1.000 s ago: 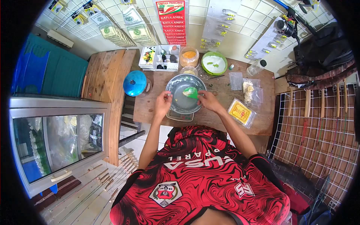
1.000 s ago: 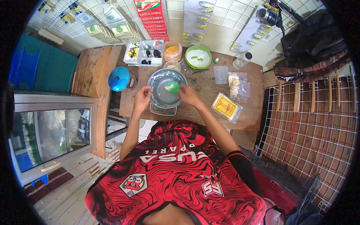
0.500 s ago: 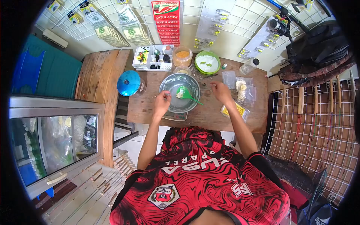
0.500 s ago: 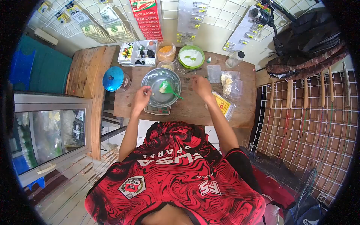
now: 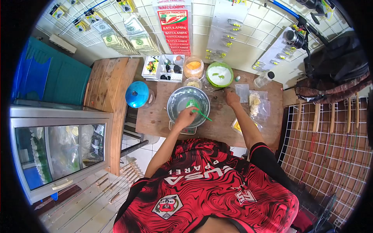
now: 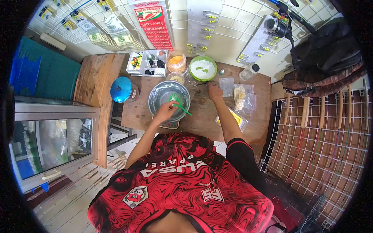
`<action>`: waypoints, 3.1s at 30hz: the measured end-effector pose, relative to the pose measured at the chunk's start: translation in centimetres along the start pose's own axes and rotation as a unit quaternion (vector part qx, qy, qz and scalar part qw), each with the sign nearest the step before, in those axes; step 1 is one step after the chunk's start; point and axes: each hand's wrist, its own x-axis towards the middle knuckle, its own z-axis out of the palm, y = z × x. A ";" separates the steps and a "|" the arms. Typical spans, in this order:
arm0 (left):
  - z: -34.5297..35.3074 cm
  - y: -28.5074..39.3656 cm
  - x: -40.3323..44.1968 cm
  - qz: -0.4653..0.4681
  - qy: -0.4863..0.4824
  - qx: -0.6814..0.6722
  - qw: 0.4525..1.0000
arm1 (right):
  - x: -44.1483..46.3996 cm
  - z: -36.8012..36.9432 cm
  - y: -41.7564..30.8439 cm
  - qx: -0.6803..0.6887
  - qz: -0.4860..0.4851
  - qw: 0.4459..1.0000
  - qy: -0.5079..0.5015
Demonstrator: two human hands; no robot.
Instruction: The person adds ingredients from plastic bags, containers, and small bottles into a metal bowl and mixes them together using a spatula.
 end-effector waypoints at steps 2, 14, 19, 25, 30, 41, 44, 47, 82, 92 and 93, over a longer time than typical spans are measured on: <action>0.6 -0.9 0.1 0.006 0.001 -0.015 1.000 | 0.3 0.2 0.2 -0.009 -0.004 1.000 0.002; 1.7 -0.1 0.6 -0.014 -0.008 0.006 1.000 | -1.2 3.9 3.4 -0.046 -0.103 0.974 0.195; 0.7 0.7 -0.6 -0.061 -0.006 0.027 0.998 | -4.6 0.7 2.1 0.092 -0.055 0.990 0.096; -1.2 0.5 -2.7 0.008 0.070 0.149 0.986 | -7.8 -2.0 1.2 0.275 -0.060 0.953 0.107; -1.8 -1.1 -3.3 -0.007 0.122 0.188 0.974 | -11.4 -8.4 -2.4 0.324 -0.031 0.941 0.090; -2.9 -1.2 -4.1 0.036 0.157 0.139 0.977 | -15.2 -7.8 -11.5 0.174 -0.186 0.966 0.055; -3.0 -0.9 -4.6 0.032 0.154 0.126 0.979 | -14.8 -5.5 -12.4 0.136 -0.209 0.967 0.054; -3.1 -0.8 -4.4 0.034 0.142 0.130 0.981 | -14.3 -4.3 -12.9 0.129 -0.229 0.962 0.072; -3.6 -0.9 -4.4 0.054 0.153 0.165 0.973 | -11.9 -1.6 -13.9 0.098 -0.260 0.955 0.104; -3.3 -1.0 -5.0 0.024 0.154 0.157 0.975 | -12.1 -2.4 -14.2 0.100 -0.276 0.945 0.143; -3.2 -1.0 -4.9 0.011 0.151 0.163 0.975 | -12.6 -2.9 -14.2 0.102 -0.264 0.950 0.133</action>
